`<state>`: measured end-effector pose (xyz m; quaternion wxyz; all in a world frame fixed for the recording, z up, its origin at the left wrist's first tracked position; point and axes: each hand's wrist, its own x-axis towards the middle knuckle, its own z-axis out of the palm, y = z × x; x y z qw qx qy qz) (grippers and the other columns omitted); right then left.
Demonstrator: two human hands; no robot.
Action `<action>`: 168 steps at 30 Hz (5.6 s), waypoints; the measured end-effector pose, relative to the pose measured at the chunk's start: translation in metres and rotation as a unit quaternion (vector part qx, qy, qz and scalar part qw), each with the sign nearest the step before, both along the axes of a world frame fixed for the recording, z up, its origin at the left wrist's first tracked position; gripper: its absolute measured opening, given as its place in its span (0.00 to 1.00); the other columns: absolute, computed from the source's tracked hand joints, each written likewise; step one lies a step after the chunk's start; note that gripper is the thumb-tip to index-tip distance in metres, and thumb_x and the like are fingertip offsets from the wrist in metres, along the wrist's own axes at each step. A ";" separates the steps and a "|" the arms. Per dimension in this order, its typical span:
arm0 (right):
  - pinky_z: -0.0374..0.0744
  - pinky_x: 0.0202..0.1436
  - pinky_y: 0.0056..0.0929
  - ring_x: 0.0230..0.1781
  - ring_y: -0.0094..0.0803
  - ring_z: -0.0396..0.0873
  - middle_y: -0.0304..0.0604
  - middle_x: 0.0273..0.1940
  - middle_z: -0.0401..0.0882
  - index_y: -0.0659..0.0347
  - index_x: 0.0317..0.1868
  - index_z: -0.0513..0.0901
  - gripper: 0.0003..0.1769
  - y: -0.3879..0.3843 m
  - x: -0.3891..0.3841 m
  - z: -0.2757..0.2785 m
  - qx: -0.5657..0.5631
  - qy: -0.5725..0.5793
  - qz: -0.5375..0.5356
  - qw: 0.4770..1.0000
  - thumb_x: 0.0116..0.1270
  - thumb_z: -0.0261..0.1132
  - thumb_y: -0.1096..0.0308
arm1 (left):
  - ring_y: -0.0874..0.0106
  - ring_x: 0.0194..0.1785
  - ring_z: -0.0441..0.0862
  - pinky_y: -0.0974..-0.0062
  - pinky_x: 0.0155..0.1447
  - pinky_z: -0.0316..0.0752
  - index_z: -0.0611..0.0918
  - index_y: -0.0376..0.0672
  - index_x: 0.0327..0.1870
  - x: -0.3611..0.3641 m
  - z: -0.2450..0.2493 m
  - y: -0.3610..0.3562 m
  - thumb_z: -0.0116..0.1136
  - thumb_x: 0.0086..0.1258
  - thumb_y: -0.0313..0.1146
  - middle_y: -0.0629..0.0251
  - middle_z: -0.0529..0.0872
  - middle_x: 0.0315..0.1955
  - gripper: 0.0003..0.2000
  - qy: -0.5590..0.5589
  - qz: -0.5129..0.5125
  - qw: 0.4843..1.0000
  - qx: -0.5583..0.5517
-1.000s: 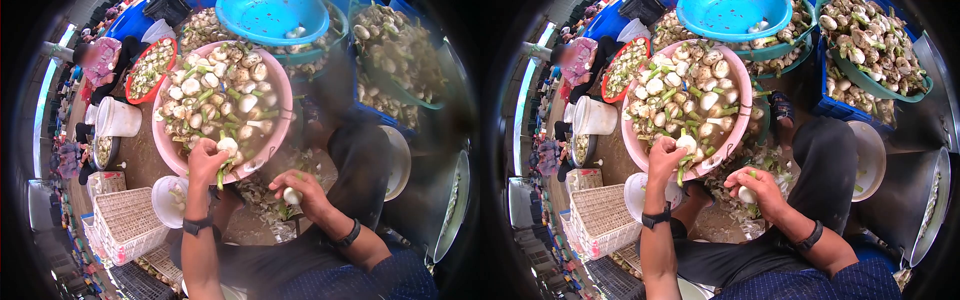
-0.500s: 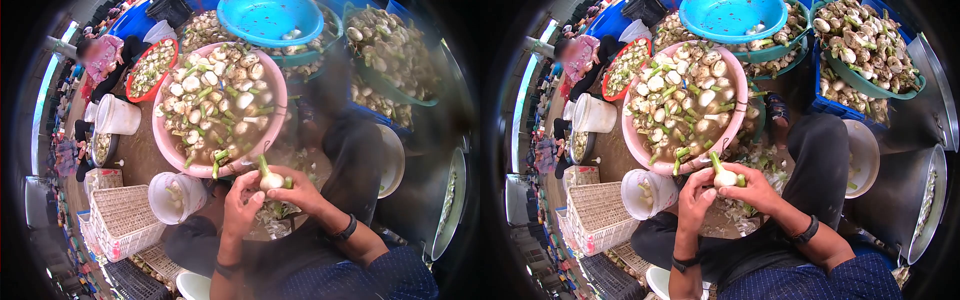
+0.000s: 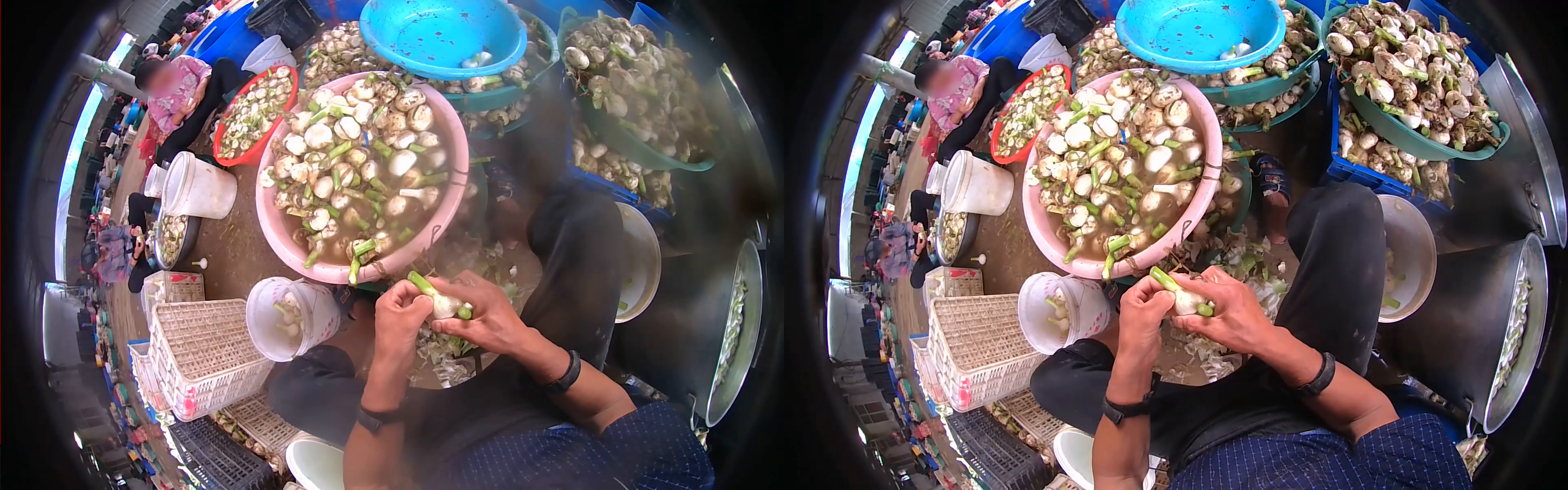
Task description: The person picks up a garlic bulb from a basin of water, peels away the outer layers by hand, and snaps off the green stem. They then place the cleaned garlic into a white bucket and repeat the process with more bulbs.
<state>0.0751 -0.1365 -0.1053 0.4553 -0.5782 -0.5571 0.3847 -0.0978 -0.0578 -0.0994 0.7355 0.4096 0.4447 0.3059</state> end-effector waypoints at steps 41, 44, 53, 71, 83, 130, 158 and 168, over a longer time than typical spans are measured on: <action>0.84 0.45 0.25 0.40 0.21 0.83 0.40 0.50 0.87 0.67 0.76 0.77 0.37 0.005 0.001 0.010 -0.158 0.347 0.016 0.924 0.67 0.78 0.74 | 0.84 0.34 0.77 0.82 0.42 0.72 0.88 0.37 0.39 -0.011 -0.003 -0.003 0.71 0.73 0.31 0.72 0.87 0.31 0.07 -0.009 0.009 1.000 -0.012; 0.84 0.43 0.25 0.38 0.21 0.82 0.40 0.50 0.87 0.67 0.76 0.77 0.37 0.004 0.001 0.010 -0.154 0.348 0.017 0.925 0.67 0.77 0.74 | 0.84 0.34 0.78 0.83 0.42 0.72 0.88 0.37 0.38 -0.010 0.001 -0.003 0.71 0.73 0.31 0.72 0.87 0.31 0.06 -0.005 0.010 1.000 -0.022; 0.83 0.34 0.24 0.32 0.28 0.86 0.50 0.49 0.88 0.65 0.81 0.70 0.43 0.005 0.008 0.009 -0.197 0.512 0.057 0.834 0.71 0.72 0.54 | 0.81 0.33 0.82 0.81 0.41 0.78 0.84 0.37 0.43 -0.004 -0.010 -0.002 0.64 0.76 0.26 0.68 0.88 0.34 0.03 -0.055 -0.002 0.998 -0.017; 0.86 0.44 0.29 0.44 0.24 0.82 0.43 0.58 0.81 0.60 0.84 0.64 0.41 0.004 -0.013 0.006 -0.082 0.321 -0.026 0.943 0.76 0.72 0.67 | 0.81 0.40 0.83 0.78 0.48 0.80 0.85 0.34 0.45 0.011 0.000 -0.008 0.65 0.80 0.28 0.63 0.90 0.42 0.06 -0.007 0.096 0.983 0.155; 0.82 0.22 0.26 0.24 0.33 0.88 0.50 0.36 0.90 0.65 0.62 0.82 0.33 0.009 0.010 -0.002 -0.259 0.612 0.045 0.746 0.85 0.51 0.41 | 0.82 0.33 0.80 0.81 0.41 0.76 0.80 0.41 0.36 0.002 -0.003 -0.002 0.65 0.75 0.22 0.69 0.86 0.32 0.06 -0.092 0.084 0.992 -0.014; 0.85 0.46 0.36 0.44 0.41 0.88 0.45 0.48 0.85 0.54 0.57 0.90 0.21 0.010 0.009 0.006 0.118 -0.073 -0.066 0.988 0.63 0.78 0.77 | 0.67 0.40 0.93 0.70 0.46 0.86 0.92 0.41 0.51 -0.001 0.020 -0.009 0.74 0.67 0.27 0.60 0.94 0.41 0.12 0.311 -0.017 0.832 0.459; 0.82 0.49 0.24 0.43 0.21 0.85 0.39 0.42 0.88 0.67 0.61 0.86 0.17 0.009 0.026 0.003 -0.104 0.481 -0.096 0.865 0.77 0.71 0.67 | 0.84 0.32 0.82 0.83 0.40 0.78 0.85 0.36 0.38 -0.056 0.031 -0.003 0.67 0.69 0.24 0.70 0.88 0.30 0.03 0.249 -0.185 0.948 0.073; 0.82 0.37 0.23 0.36 0.22 0.86 0.40 0.39 0.89 0.65 0.58 0.86 0.15 0.010 0.025 -0.010 -0.144 0.527 -0.139 0.826 0.79 0.70 0.64 | 0.82 0.41 0.82 0.80 0.46 0.77 0.85 0.35 0.40 -0.081 0.091 -0.009 0.68 0.71 0.27 0.69 0.87 0.38 0.05 0.040 -0.243 0.966 0.080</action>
